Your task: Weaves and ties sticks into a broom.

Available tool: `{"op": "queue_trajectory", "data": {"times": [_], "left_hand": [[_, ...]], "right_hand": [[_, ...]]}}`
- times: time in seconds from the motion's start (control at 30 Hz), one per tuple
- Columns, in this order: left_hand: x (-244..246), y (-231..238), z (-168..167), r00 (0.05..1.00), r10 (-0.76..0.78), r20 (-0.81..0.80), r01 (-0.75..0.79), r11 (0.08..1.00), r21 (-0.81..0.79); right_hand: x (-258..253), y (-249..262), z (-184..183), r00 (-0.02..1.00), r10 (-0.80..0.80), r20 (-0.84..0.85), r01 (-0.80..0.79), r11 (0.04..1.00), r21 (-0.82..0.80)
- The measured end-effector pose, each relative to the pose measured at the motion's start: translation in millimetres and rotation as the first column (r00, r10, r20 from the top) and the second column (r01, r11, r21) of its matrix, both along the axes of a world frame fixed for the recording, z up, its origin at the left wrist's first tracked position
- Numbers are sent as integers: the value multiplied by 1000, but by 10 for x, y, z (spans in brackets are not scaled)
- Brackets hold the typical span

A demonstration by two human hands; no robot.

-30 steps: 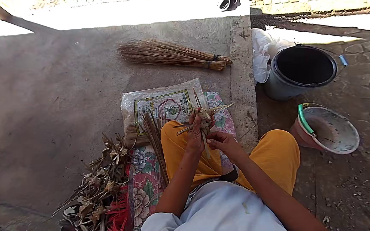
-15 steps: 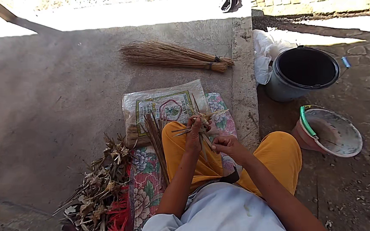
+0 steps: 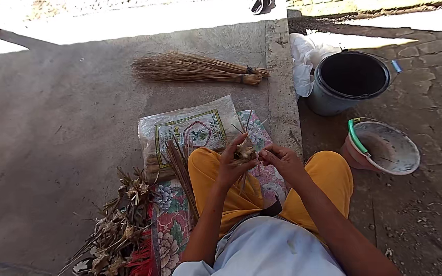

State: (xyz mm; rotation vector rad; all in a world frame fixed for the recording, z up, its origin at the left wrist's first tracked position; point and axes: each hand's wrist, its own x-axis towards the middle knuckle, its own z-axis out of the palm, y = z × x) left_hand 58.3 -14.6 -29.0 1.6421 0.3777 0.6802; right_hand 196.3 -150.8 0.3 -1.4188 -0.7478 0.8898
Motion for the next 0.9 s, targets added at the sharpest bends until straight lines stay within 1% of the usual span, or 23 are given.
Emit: {"op": "queue_trajectory", "data": {"times": [0.03,0.07,0.1,0.17,0.2,0.23,0.27,0.33,0.4,0.43,0.47,0.53,0.6,0.67,0.77,0.83,0.87,0.9], "left_hand": [[19,-10,-35,999,34,-22,-29,983,179],[25,-16,-54,997,64,-48,-44,940,340],[26,-24,-52,994,87,-68,-46,888,457],[28,-43,-38,991,113,-71,-52,817,574],[25,-53,-34,991,115,-73,-50,805,592],[19,-63,-40,992,103,-77,-40,813,581],[10,-69,-48,994,76,-84,-19,844,537],[-10,-63,-64,996,0,-90,35,920,391],[-6,-74,-75,998,-42,-55,54,974,220],[-2,-90,-71,999,-46,-29,49,993,107],[5,-112,-49,999,-31,-8,31,999,-28],[30,-164,30,999,35,16,-29,960,-279],[61,-204,68,994,96,42,-70,905,-419],[81,-238,77,993,106,45,-75,888,-454],[94,-277,93,997,77,-13,-74,889,-451],[92,-301,94,996,69,-53,-85,897,-433],[85,-310,80,995,71,-72,-94,913,-396],[74,-308,46,994,72,-86,-95,943,-318]], "right_hand": [[-20,18,9,1000,-13,-10,13,1000,-19],[-34,32,5,999,-17,-35,16,999,-40],[-40,42,-5,998,-19,-59,15,998,-61],[-35,51,-45,996,-20,-86,12,995,-96],[-29,50,-71,997,-20,-80,12,994,-106],[-28,48,-93,998,-20,-65,13,994,-113],[-33,47,-107,999,-25,-43,20,993,-117],[-36,44,-115,999,-47,16,49,990,-130],[-23,36,-120,994,-93,61,99,990,-102],[-11,23,-117,991,-114,71,118,991,-63],[0,8,-103,988,-130,85,132,991,-16],[23,-17,-96,975,-157,158,141,984,107],[25,-16,-113,947,-181,265,127,970,209],[-13,1,-139,906,-220,362,129,957,259],[-44,24,-212,835,-266,481,143,950,278],[-39,22,-228,804,-236,546,144,968,205],[-33,11,-214,808,-190,558,140,981,131],[-17,-1,-181,829,-122,546,128,991,26]]}}
